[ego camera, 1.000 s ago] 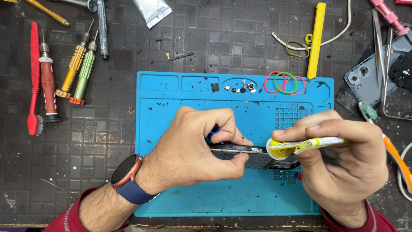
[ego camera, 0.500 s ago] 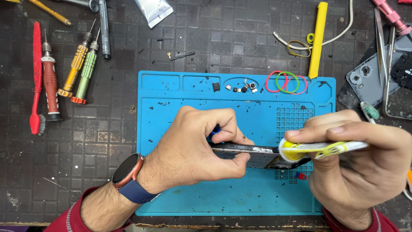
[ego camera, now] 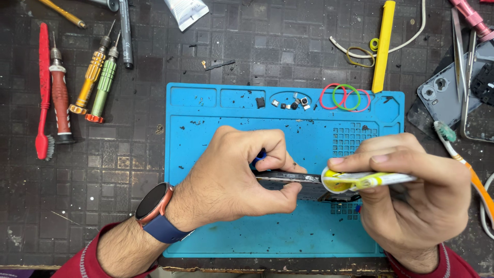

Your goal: The person works on an opened smartphone on a blue repair mat, applying adhesive from a tube around the battery and along the frame edges, pressing the battery into place, and using tweezers to pry and adjust the phone frame and components.

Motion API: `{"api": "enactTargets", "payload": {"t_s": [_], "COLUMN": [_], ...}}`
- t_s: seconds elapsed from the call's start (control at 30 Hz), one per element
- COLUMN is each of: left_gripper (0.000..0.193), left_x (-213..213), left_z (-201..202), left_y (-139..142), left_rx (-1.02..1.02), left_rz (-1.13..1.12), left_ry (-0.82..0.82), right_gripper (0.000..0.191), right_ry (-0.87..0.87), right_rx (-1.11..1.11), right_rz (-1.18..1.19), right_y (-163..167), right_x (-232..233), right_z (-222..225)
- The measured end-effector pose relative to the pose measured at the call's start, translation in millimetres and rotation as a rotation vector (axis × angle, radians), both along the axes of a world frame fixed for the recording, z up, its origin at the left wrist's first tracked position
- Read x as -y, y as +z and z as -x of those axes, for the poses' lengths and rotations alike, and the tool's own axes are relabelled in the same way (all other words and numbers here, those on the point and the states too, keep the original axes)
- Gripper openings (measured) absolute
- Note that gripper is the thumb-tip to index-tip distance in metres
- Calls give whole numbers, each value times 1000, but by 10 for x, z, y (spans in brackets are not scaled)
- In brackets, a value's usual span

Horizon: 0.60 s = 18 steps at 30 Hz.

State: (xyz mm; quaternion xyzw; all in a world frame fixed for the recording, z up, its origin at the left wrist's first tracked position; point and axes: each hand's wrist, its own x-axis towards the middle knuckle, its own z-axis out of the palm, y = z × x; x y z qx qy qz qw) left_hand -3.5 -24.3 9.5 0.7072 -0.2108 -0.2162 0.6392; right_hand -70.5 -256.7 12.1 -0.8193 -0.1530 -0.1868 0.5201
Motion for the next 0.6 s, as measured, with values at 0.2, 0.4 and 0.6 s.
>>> {"api": "enactTargets", "payload": {"t_s": [0.2,0.4,0.6], "left_gripper": [48,48,48], "left_x": [5,2,5], "left_z": [-4,-6,-5], "left_y": [-9,-8,-10], "left_rx": [10,1,0], "left_rz": [4,2,0], "left_ry": [1,-1,-8], "right_gripper": [28,30,28], "right_ry": [37,23,14], "right_rx": [28,43,66], "right_rz": [31,39,45], "right_y": [-42,-56,-98], "right_x": [13,43,80], "right_z": [22,10,49]}}
